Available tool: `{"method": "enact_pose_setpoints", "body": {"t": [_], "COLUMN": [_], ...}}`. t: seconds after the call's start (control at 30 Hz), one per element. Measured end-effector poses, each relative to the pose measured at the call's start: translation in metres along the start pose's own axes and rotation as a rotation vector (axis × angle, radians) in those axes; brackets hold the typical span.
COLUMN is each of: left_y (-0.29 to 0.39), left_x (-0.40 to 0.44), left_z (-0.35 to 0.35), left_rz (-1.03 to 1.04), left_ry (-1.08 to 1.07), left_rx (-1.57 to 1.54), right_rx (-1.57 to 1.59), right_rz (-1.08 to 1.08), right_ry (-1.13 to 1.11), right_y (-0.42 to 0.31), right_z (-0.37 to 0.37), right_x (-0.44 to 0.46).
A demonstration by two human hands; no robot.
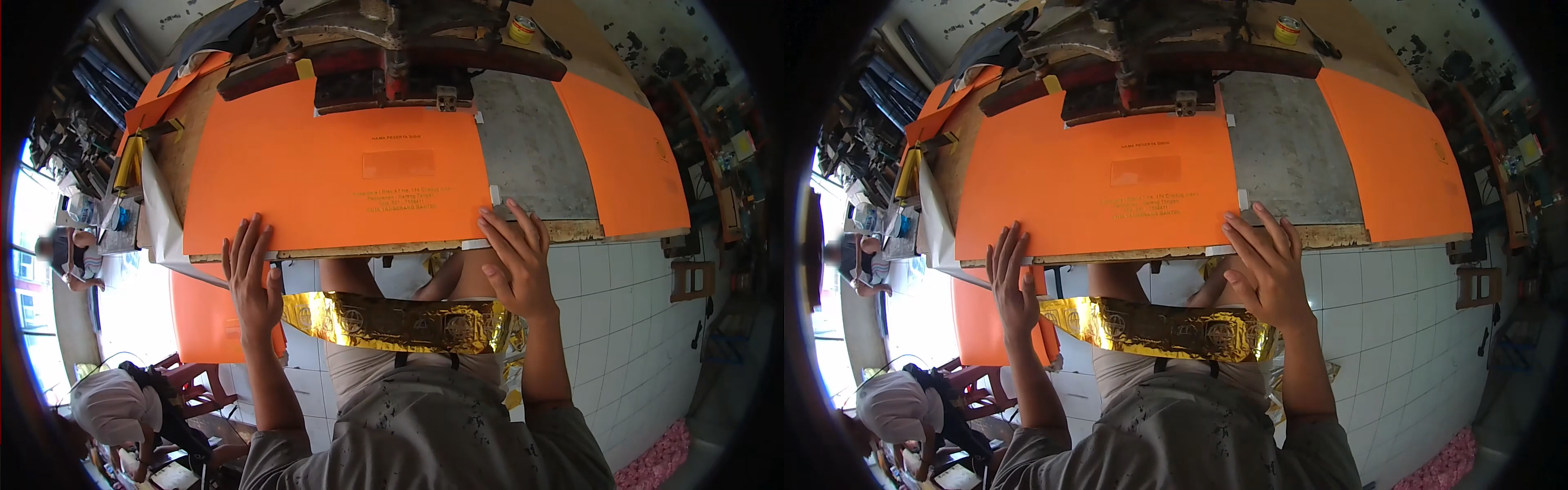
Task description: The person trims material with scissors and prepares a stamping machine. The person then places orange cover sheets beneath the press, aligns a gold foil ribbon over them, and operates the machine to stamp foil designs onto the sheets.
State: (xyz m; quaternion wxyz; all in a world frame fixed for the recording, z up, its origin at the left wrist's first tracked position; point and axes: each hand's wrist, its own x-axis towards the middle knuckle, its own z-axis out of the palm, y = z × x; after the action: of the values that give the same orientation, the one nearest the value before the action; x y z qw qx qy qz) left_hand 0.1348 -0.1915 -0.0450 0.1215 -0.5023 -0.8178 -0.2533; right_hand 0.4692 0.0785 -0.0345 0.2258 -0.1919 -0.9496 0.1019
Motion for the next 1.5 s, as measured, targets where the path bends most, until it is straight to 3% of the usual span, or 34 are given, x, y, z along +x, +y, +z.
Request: {"method": "enact_pose_setpoints", "body": {"t": [1.2,1.5], "left_y": [-0.005,-0.012], "left_x": [-0.007,-0.004], "left_z": [0.012,0.025], "left_rz": [0.082,0.065], "left_ry": [0.146,0.223], "left_rx": [-0.018,-0.005], "right_rx": [0.164,0.026], "right_rz": [-0.043,-0.012], "right_ry": [0.181,0.332], "right_y": [0.019,0.023], "right_z": [0.019,0.025], "right_x": [-0.012,-0.002]}}
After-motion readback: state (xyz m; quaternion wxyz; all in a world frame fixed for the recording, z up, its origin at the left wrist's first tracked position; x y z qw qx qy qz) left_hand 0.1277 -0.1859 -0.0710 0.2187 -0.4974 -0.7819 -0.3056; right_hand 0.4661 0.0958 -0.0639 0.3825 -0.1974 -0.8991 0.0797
